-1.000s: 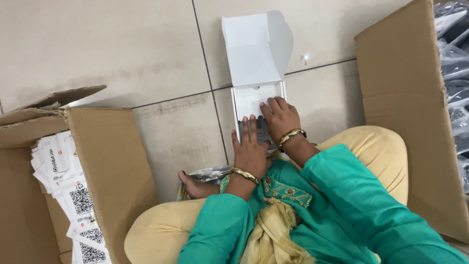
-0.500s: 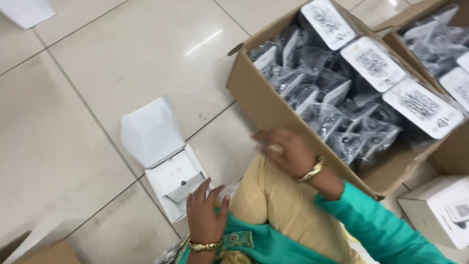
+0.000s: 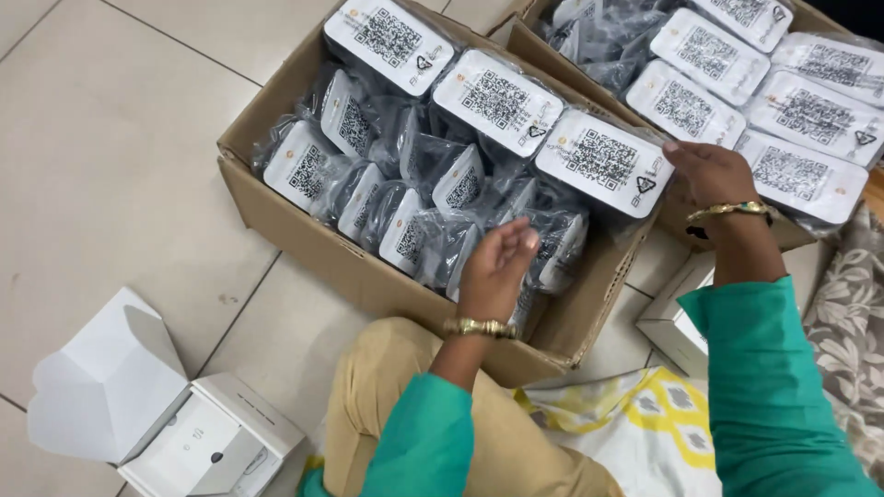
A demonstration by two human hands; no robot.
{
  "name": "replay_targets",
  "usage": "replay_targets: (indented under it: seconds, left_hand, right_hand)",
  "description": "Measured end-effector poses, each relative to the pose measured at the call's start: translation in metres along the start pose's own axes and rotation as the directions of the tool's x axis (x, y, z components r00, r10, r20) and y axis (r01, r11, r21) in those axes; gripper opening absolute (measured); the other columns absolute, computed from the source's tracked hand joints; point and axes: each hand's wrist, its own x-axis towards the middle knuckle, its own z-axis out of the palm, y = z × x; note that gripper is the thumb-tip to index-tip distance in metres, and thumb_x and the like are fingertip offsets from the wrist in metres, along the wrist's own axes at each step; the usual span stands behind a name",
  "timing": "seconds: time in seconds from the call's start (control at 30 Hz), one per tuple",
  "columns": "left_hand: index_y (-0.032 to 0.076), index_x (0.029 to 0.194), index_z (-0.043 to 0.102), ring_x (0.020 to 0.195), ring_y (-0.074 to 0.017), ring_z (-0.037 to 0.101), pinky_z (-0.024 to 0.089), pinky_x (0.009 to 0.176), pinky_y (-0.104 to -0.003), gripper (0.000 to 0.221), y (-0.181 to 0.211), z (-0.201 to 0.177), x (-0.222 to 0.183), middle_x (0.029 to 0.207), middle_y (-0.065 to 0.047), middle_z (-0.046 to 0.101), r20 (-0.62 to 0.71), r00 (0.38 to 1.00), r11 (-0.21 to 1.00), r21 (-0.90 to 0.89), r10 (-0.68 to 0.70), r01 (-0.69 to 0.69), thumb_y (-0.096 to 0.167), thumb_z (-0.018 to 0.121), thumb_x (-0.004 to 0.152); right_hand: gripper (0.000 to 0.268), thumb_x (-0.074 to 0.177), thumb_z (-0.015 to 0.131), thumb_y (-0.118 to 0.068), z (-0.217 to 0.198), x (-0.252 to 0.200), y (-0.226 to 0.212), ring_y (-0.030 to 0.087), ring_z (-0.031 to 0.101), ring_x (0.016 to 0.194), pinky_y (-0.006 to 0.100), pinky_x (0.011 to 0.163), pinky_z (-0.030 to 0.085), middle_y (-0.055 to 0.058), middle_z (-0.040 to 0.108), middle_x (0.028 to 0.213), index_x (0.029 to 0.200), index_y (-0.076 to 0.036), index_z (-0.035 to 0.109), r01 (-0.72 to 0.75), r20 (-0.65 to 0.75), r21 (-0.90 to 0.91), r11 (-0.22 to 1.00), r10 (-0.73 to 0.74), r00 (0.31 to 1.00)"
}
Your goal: The person sits on the floor and packs QR code cards into white JioVoiceBox product boxes, closing each box lid. The person places the closed boxes into a larger carton alongside plastic-wrapped devices and adjusts the packed items.
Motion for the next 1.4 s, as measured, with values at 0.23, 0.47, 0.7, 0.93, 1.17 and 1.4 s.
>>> replay_targets:
  seconds: [0.23,0.47,0.7,0.93,1.17,1.4]
  left_hand:
    - [0.007,0.152,0.044,0.125,-0.0152,0.061,0.049,0.102,-0.033,0.069,-0.036,0.028,0.051,0.142,-0.008,0.061,-0.048,0.94,0.931,-0.16,-0.338,0.327,0.033,0.068,0.094]
    - [0.011,0.158,0.038,0.129,-0.0102,0.055,0.043,0.095,-0.028,0.079,0.007,0.051,0.049,0.147,-0.002,0.06,-0.007,0.933,0.925,-0.135,-0.359,0.355,0.044,0.066,0.092]
    - [-0.001,0.15,0.052,0.115,-0.0116,0.054,0.04,0.095,-0.029,0.065,0.024,0.036,0.01,0.133,-0.007,0.062,0.009,0.984,0.98,-0.09,-0.176,0.176,0.042,0.059,0.102]
    - [0.001,0.154,0.042,0.109,-0.0178,0.049,0.04,0.099,-0.032,0.069,0.098,-0.024,-0.121,0.115,-0.008,0.054,-0.391,0.898,0.959,-0.106,0.201,-0.261,0.042,0.063,0.103]
    - [-0.007,0.135,0.054,0.103,-0.0202,0.064,0.049,0.092,-0.034,0.062,0.118,-0.071,-0.233,0.113,-0.012,0.069,-0.674,0.703,0.947,-0.017,0.227,-0.322,0.031,0.069,0.087]
    - [-0.006,0.121,0.068,0.1,-0.0182,0.065,0.05,0.089,-0.034,0.039,0.116,-0.086,-0.288,0.112,-0.01,0.073,-0.732,0.675,0.974,-0.07,0.095,-0.214,0.018,0.066,0.091]
  right_hand:
    - [0.043,0.092,0.08,-0.039,0.011,-0.015,-0.016,0.015,0.056,0.068,0.034,0.062,0.044,0.005,0.065,0.081,0.111,-0.001,0.077,0.076,0.041,-0.318,0.945,-0.066,0.997]
    - [0.057,0.098,0.073,-0.053,0.015,-0.025,-0.025,0.026,0.06,0.078,0.041,0.07,0.047,0.019,0.068,0.088,0.095,0.004,0.074,0.251,0.245,-0.596,0.763,-0.124,0.961]
    - [0.043,0.091,0.076,-0.021,0.021,-0.128,-0.05,0.017,0.064,0.103,0.031,0.088,0.05,0.009,0.068,0.113,0.126,0.0,0.064,0.247,0.293,0.023,0.969,-0.242,0.925]
    - [0.042,0.084,0.07,-0.005,0.084,-0.222,-0.072,0.024,0.055,0.131,0.033,0.109,0.043,0.015,0.054,0.141,0.125,0.003,0.065,0.594,0.455,0.262,0.761,-0.64,0.619]
    - [0.044,0.082,0.07,-0.012,0.15,-0.285,-0.06,0.025,0.059,0.129,0.036,0.109,0.046,0.013,0.06,0.136,0.125,-0.001,0.068,0.542,0.723,0.383,0.748,-0.608,0.328]
    - [0.053,0.091,0.068,-0.031,0.164,-0.304,-0.107,0.028,0.05,0.138,0.04,0.11,0.039,0.016,0.057,0.145,0.133,0.001,0.062,0.336,0.925,0.296,0.894,-0.355,0.131]
